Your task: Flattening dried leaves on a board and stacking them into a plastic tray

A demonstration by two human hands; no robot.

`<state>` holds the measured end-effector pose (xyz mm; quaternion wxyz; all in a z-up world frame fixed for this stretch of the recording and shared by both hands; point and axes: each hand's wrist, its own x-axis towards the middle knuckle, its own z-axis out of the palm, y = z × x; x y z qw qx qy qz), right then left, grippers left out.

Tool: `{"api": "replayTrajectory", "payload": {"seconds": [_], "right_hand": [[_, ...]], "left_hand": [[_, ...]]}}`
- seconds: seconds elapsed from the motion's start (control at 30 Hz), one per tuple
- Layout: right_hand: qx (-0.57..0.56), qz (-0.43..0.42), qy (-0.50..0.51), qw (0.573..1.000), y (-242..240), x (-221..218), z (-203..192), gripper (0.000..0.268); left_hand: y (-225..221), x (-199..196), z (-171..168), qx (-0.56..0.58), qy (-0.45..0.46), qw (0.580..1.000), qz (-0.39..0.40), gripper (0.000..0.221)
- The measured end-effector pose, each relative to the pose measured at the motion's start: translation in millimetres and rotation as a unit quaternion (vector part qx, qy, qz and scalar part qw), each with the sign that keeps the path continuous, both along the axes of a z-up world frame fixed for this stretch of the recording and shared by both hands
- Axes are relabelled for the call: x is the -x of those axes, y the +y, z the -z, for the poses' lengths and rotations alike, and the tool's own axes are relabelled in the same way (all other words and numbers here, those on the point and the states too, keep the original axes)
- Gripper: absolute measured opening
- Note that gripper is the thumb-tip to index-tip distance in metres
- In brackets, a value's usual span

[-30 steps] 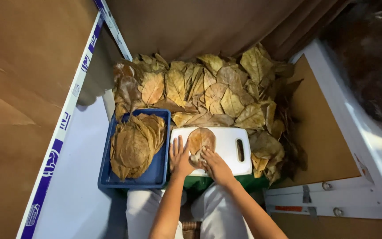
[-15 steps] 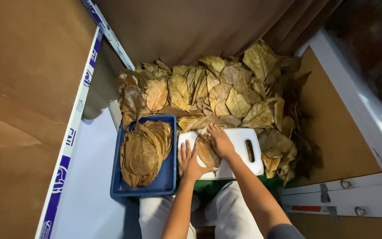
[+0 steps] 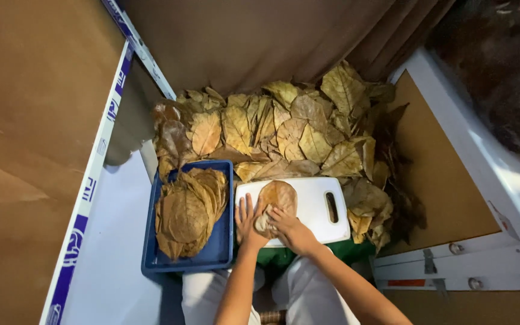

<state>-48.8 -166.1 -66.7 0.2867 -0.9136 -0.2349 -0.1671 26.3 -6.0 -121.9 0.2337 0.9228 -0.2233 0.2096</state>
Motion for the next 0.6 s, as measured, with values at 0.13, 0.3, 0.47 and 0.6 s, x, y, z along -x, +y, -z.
{"api": "replayTrajectory", "payload": {"seconds": [0.13,0.3,0.47,0.6], "right_hand": [[0.052,-0.006,0.051,0.997,-4.7,-31.7,7.9,0.038],[0.096,0.004,0.058,0.994,-9.2,-72.9,20.7,0.043],[0.112,0.019,0.064,0.991,-3.3,-98.7,12.3,0.043],[0.108,0.059,0.071,0.990,-3.0,-119.7,17.4,0.046]], "left_hand": [[0.7,0.3,-7.0,-0.039,0.027,0.999,0.000,0.129],[-1.3,8.5,-58.4,-0.035,0.249,0.968,-0.015,0.153],[4.6,16.5,-94.2,-0.027,0.299,0.954,0.001,0.150],[1.0,13.3,-94.5,-0.101,0.328,0.939,-0.001,0.142]]}}
